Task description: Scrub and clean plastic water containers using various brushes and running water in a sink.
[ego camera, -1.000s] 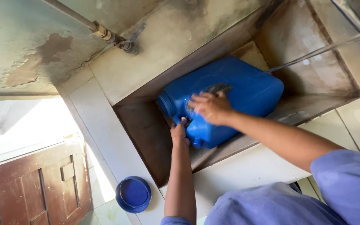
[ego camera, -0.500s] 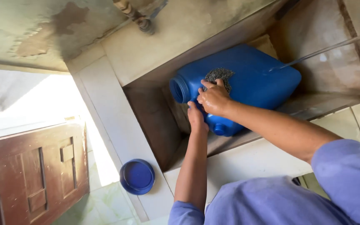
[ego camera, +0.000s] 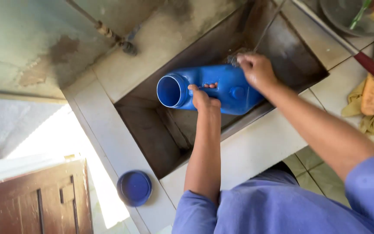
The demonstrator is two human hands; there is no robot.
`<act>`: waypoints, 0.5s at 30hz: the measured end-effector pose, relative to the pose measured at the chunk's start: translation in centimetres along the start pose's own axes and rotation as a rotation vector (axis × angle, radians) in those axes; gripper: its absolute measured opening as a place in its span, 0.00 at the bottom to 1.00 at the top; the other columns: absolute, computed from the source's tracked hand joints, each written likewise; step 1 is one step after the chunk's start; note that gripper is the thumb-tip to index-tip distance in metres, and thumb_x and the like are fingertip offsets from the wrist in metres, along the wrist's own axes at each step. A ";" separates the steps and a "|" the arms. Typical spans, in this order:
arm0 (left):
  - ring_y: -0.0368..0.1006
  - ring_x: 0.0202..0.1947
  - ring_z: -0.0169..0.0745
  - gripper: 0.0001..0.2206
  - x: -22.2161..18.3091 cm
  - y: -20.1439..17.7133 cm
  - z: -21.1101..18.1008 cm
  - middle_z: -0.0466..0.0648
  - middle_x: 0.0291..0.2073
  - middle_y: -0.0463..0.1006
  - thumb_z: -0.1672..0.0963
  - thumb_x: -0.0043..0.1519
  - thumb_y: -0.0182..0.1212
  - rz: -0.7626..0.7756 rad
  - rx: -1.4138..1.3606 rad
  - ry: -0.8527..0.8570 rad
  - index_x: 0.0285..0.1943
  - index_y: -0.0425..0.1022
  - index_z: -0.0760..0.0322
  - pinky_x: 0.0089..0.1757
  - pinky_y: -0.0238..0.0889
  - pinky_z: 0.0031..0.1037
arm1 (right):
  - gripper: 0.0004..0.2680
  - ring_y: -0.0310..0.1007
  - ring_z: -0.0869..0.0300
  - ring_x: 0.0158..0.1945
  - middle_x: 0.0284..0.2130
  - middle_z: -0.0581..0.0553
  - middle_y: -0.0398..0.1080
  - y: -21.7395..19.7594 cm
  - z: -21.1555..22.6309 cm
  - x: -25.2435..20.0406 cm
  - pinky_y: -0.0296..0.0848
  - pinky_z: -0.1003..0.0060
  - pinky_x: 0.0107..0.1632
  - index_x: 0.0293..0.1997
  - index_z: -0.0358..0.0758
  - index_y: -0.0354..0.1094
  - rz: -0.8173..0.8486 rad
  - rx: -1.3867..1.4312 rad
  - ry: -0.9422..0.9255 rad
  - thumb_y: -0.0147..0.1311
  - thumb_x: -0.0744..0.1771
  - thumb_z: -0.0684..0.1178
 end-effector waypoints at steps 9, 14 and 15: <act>0.66 0.27 0.40 0.21 5.9 -3.0 2.6 0.48 0.31 0.72 0.44 0.71 0.47 -0.083 0.279 0.071 0.47 0.70 0.66 0.38 0.69 0.37 | 0.09 0.73 0.54 0.50 0.45 0.53 0.79 -1.9 6.3 -0.6 0.69 0.57 0.55 0.44 0.54 0.82 0.130 -0.108 -0.410 0.66 0.63 0.44; 0.65 0.30 0.46 0.23 12.1 -4.1 4.6 0.51 0.31 0.69 0.42 0.72 0.47 0.020 0.088 0.036 0.50 0.65 0.67 0.39 0.68 0.40 | 0.09 0.72 0.51 0.48 0.41 0.50 0.79 -4.7 5.4 -0.7 0.65 0.52 0.49 0.41 0.51 0.83 0.137 -0.153 -0.453 0.67 0.60 0.43; 0.66 0.31 0.46 0.21 11.0 -3.7 4.9 0.50 0.32 0.69 0.43 0.70 0.48 0.076 0.062 0.003 0.48 0.63 0.65 0.41 0.71 0.45 | 0.09 0.72 0.52 0.48 0.42 0.48 0.79 -6.1 3.6 -1.1 0.67 0.56 0.53 0.44 0.48 0.82 0.076 -0.082 -0.322 0.66 0.62 0.42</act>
Point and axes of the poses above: each hand's wrist, its own x-axis towards the middle knuckle, its own y-axis out of the palm, z = x × y, the point moved 6 cm from there along x, towards the middle knuckle
